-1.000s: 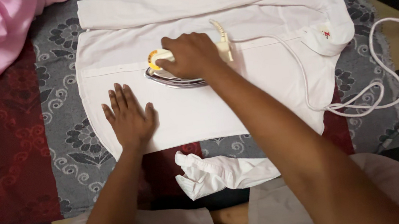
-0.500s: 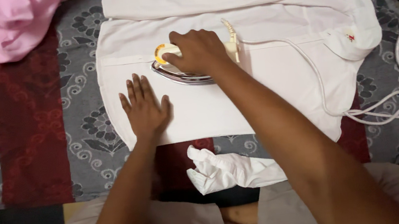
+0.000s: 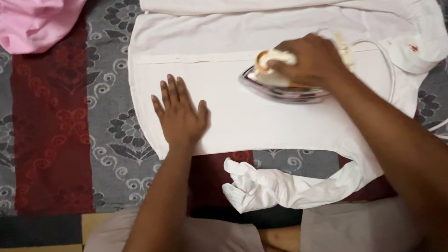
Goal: The person irons a white long-sleeved shirt laid out on a patterned bedspread. They smooth the fabric with one hand while moving the iron with the other, then fold and iron the sleeves.
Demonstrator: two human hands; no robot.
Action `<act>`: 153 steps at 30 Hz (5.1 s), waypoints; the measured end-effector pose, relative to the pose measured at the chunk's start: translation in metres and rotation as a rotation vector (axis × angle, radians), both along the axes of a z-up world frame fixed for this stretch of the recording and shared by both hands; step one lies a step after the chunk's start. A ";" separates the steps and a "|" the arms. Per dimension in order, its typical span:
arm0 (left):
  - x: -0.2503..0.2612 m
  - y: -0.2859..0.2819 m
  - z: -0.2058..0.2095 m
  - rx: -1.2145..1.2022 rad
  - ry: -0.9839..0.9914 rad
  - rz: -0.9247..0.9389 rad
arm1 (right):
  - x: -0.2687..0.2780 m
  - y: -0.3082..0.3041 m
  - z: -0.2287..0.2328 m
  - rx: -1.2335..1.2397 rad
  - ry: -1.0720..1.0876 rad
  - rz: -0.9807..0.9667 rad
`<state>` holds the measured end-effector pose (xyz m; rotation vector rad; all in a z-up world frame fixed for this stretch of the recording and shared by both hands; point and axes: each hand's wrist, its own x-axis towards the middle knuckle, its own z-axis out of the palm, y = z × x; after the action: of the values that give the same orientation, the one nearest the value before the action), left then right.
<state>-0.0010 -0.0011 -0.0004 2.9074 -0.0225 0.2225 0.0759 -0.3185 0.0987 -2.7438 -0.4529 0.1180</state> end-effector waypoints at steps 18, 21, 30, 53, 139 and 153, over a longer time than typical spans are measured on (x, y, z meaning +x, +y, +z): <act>0.002 -0.001 0.011 0.017 0.030 0.016 | 0.054 0.088 -0.011 0.128 -0.154 -0.008; -0.002 0.001 0.010 0.012 0.076 0.025 | 0.055 0.094 -0.013 0.141 -0.081 0.000; 0.000 -0.001 0.011 -0.011 0.043 0.026 | 0.057 0.077 -0.007 0.114 0.015 0.174; 0.002 -0.001 0.011 0.022 0.042 0.028 | 0.068 0.096 -0.018 0.145 -0.156 0.105; -0.010 -0.003 0.006 0.018 -0.233 0.085 | -0.051 -0.067 -0.024 0.056 0.038 -0.200; -0.011 -0.005 0.007 0.152 -0.162 0.034 | -0.240 -0.242 -0.045 0.315 -0.133 -0.986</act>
<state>-0.0118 -0.0064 0.0062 3.0336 -0.0167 0.4819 -0.1639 -0.5607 0.0540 -2.3567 0.7928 -0.3529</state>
